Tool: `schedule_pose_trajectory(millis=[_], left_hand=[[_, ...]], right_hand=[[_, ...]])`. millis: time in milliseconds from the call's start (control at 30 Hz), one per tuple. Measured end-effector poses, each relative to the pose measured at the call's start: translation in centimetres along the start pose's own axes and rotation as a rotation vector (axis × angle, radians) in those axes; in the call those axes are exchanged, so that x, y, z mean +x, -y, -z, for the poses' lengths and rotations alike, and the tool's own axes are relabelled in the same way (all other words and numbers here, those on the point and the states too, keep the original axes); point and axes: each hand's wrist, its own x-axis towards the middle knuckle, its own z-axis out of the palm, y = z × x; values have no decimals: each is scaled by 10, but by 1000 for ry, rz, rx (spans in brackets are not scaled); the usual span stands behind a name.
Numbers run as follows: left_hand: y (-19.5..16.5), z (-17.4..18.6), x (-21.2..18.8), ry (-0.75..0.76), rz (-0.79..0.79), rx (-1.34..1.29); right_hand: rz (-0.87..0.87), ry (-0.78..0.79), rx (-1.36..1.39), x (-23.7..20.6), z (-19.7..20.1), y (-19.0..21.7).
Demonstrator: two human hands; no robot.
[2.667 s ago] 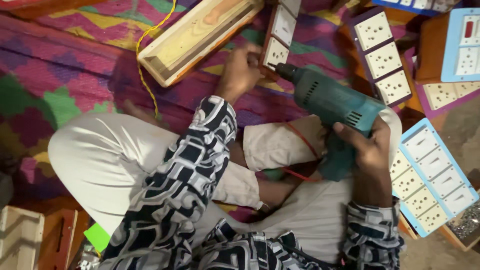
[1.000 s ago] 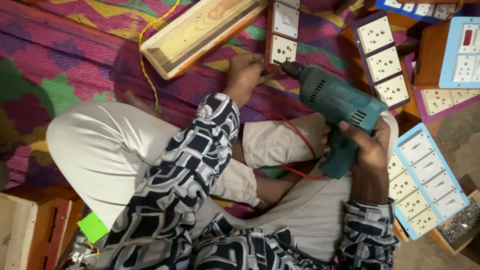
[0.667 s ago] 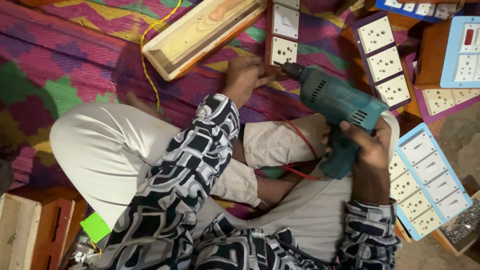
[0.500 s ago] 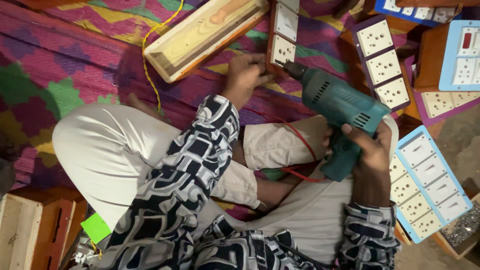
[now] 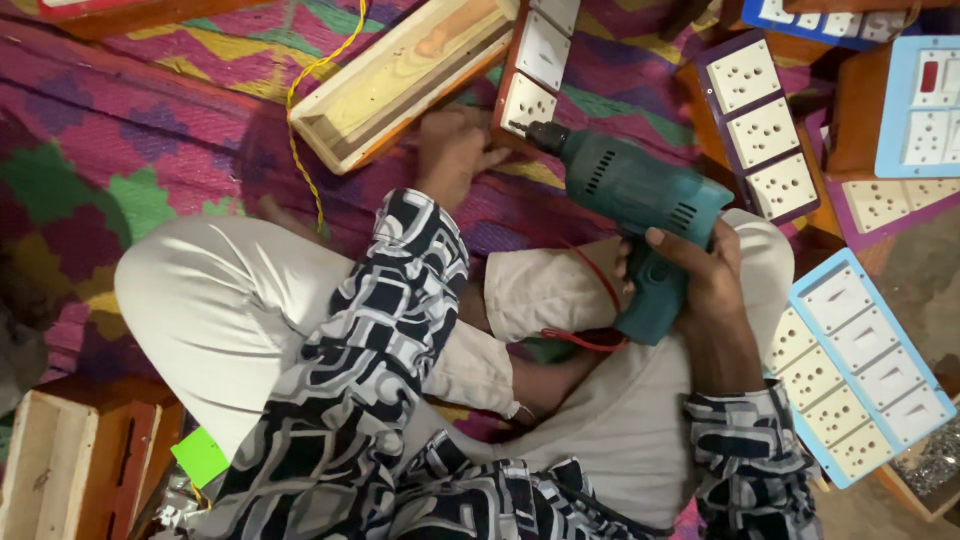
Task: The person sits on the floor and uses a corded drill to fasten screws into a wooden electrical switchboard. They repeatedly position the board, drill screws, and adjust the board's orientation while surrounded by other switchboard units.
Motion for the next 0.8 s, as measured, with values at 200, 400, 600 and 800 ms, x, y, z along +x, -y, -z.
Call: schedule_pose_trajectory(millis=[200, 400, 600, 800], left_hand=[[9, 7, 7, -40, -18, 91], [-16, -23, -14, -192, 45, 168], [-23, -32, -21, -195, 45, 291], [-16, -29, -14, -244, -4, 283]], right_hand=[[-3, 16, -31, -1, 1, -1], [42, 48, -20, 0, 7, -3], [101, -22, -212, 1, 3, -7], [204, 26, -686, 8, -6, 31]])
